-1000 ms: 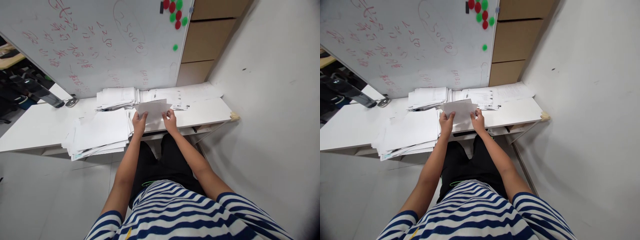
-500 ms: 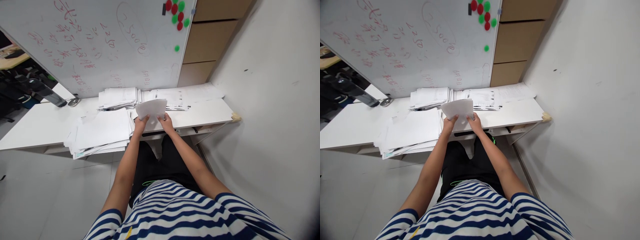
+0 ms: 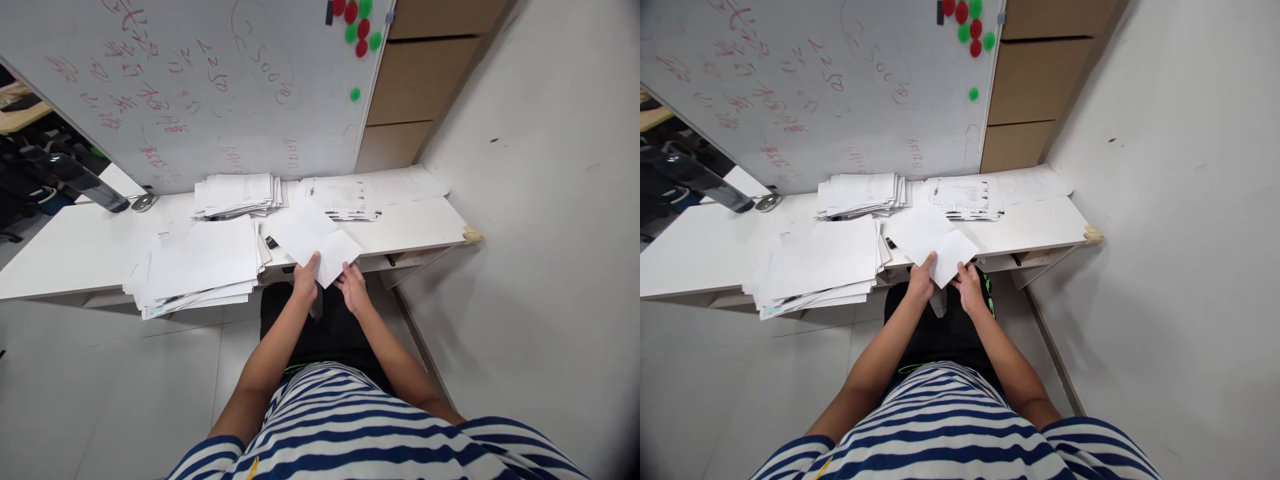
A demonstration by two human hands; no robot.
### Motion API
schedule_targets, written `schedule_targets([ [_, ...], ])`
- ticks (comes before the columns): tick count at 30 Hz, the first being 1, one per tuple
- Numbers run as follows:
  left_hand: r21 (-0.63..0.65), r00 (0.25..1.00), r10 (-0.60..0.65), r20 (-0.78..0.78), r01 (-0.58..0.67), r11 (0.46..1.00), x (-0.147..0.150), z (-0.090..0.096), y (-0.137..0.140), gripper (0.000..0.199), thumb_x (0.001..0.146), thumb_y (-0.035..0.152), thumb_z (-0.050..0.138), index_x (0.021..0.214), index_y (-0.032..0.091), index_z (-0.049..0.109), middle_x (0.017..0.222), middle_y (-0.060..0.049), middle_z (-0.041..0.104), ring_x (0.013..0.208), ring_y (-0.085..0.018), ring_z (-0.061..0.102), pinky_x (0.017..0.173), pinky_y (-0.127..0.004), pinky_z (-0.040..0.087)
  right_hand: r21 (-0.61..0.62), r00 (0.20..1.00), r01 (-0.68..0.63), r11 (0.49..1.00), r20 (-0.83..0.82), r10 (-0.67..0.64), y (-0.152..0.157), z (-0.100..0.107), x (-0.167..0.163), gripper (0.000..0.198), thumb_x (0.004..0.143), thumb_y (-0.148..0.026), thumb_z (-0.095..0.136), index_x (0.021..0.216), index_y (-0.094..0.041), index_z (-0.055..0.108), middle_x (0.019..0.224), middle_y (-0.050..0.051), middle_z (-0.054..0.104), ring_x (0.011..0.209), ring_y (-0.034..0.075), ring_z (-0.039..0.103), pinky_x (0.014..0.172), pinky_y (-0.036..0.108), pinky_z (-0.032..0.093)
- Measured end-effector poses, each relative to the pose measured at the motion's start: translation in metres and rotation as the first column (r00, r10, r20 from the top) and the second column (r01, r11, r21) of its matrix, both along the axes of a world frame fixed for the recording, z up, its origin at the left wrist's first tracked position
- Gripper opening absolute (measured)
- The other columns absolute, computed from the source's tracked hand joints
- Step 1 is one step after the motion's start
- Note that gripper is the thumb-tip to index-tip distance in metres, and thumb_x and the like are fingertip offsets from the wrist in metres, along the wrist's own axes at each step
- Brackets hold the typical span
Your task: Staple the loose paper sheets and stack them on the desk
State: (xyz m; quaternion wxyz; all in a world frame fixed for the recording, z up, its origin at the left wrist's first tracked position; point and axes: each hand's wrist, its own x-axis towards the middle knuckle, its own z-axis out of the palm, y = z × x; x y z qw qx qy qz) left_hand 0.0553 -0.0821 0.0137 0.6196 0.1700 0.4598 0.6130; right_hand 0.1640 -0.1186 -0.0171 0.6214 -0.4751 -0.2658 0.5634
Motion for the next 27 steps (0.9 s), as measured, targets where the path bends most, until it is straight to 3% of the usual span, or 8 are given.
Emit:
schedule_targets([
  [4, -0.03, 0.97, -0.06, -0.236, 0.054, 0.998, 0.017, -0.012, -0.022, 0.046, 0.079, 0.039, 0.079, 0.115, 0.018, 0.06, 0.121, -0.013, 0.069, 0.104, -0.023, 0.069, 0.091, -0.036, 0.056, -0.075, 0.972, 0.086, 0.993, 0.225, -0.067, -0.027, -0.022, 0.0, 0.048, 0.079, -0.054, 0.067, 0.114, -0.021, 0.065, 0.119, 0.009, 0.073, 0.105, 0.027, 0.068, 0.086, 0.039, 0.057],
  [6, 0.055, 0.869, 0.022, -0.494, 0.006, 0.998, 0.005, -0.007, -0.017, 0.05, 0.086, 0.044, 0.072, 0.126, 0.022, 0.053, 0.129, -0.013, 0.064, 0.109, -0.021, 0.066, 0.093, -0.035, 0.054, -0.161, 0.963, 0.157, 0.974, 0.243, -0.115, -0.038, -0.033, 0.014, 0.047, 0.077, -0.053, 0.066, 0.11, -0.019, 0.066, 0.109, 0.01, 0.075, 0.09, 0.027, 0.07, 0.071, 0.037, 0.058],
  [8, 0.207, 0.664, 0.145, -0.734, 0.015, 0.978, -0.02, 0.005, 0.002, 0.047, 0.093, 0.045, 0.06, 0.134, 0.024, 0.047, 0.136, -0.013, 0.058, 0.116, -0.021, 0.062, 0.096, -0.034, 0.051, -0.232, 0.963, 0.199, 0.952, 0.225, -0.146, -0.05, -0.04, 0.035, 0.045, 0.074, -0.05, 0.068, 0.107, -0.018, 0.066, 0.103, 0.009, 0.075, 0.079, 0.024, 0.069, 0.058, 0.034, 0.056],
  [10, 0.25, 0.343, 0.17, -0.924, 0.203, 0.947, -0.05, 0.018, 0.033, 0.04, 0.096, 0.043, 0.053, 0.13, 0.022, 0.052, 0.133, -0.014, 0.06, 0.125, -0.025, 0.055, 0.104, -0.039, 0.045, -0.258, 0.961, 0.228, 0.939, 0.214, -0.174, -0.062, -0.042, 0.055, 0.044, 0.071, -0.046, 0.071, 0.105, -0.019, 0.067, 0.1, 0.007, 0.075, 0.077, 0.022, 0.068, 0.053, 0.03, 0.053],
  [13, 0.054, -0.18, 0.107, -0.978, 0.281, 0.958, -0.087, 0.028, 0.084, 0.049, 0.093, 0.045, 0.058, 0.132, 0.018, 0.053, 0.137, -0.02, 0.056, 0.136, -0.036, 0.042, 0.108, -0.048, 0.038, -0.251, 0.964, 0.245, 0.936, 0.166, -0.208, -0.074, -0.033, 0.074, 0.042, 0.069, -0.042, 0.074, 0.104, -0.02, 0.068, 0.094, 0.004, 0.076, 0.072, 0.019, 0.067, 0.05, 0.025, 0.049],
  [15, -0.13, -0.344, -0.018, -0.939, 0.303, 0.944, -0.1, 0.027, 0.109, 0.049, 0.093, 0.051, 0.055, 0.128, 0.017, 0.055, 0.132, -0.02, 0.058, 0.132, -0.038, 0.044, 0.101, -0.048, 0.041, -0.229, 0.969, 0.238, 0.944, 0.126, -0.214, -0.076, -0.022, 0.079, 0.04, 0.068, -0.041, 0.075, 0.101, -0.019, 0.069, 0.088, 0.002, 0.075, 0.065, 0.016, 0.063, 0.046, 0.024, 0.045],
  [20, -0.281, -0.485, -0.06, -0.872, 0.397, 0.874, -0.109, 0.015, 0.123, 0.044, 0.093, 0.058, 0.053, 0.109, 0.018, 0.06, 0.113, -0.015, 0.064, 0.108, -0.033, 0.058, 0.086, -0.041, 0.043, -0.187, 0.992, 0.101, 0.977, 0.092, -0.085, -0.067, 0.003, 0.084, 0.037, 0.068, -0.046, 0.079, 0.091, -0.018, 0.071, 0.079, 0.003, 0.074, 0.058, 0.014, 0.058, 0.045, 0.024, 0.04],
  [27, -0.317, -0.514, 0.012, -0.858, 0.548, 0.774, -0.11, 0.011, 0.107, 0.039, 0.094, 0.057, 0.053, 0.104, 0.02, 0.061, 0.105, -0.012, 0.066, 0.099, -0.029, 0.06, 0.078, -0.037, 0.039, -0.204, 0.995, -0.05, 0.978, 0.069, 0.066, -0.059, 0.001, 0.086, 0.036, 0.066, -0.044, 0.082, 0.092, -0.021, 0.074, 0.083, 0.002, 0.076, 0.067, 0.017, 0.064, 0.055, 0.027, 0.046],
])
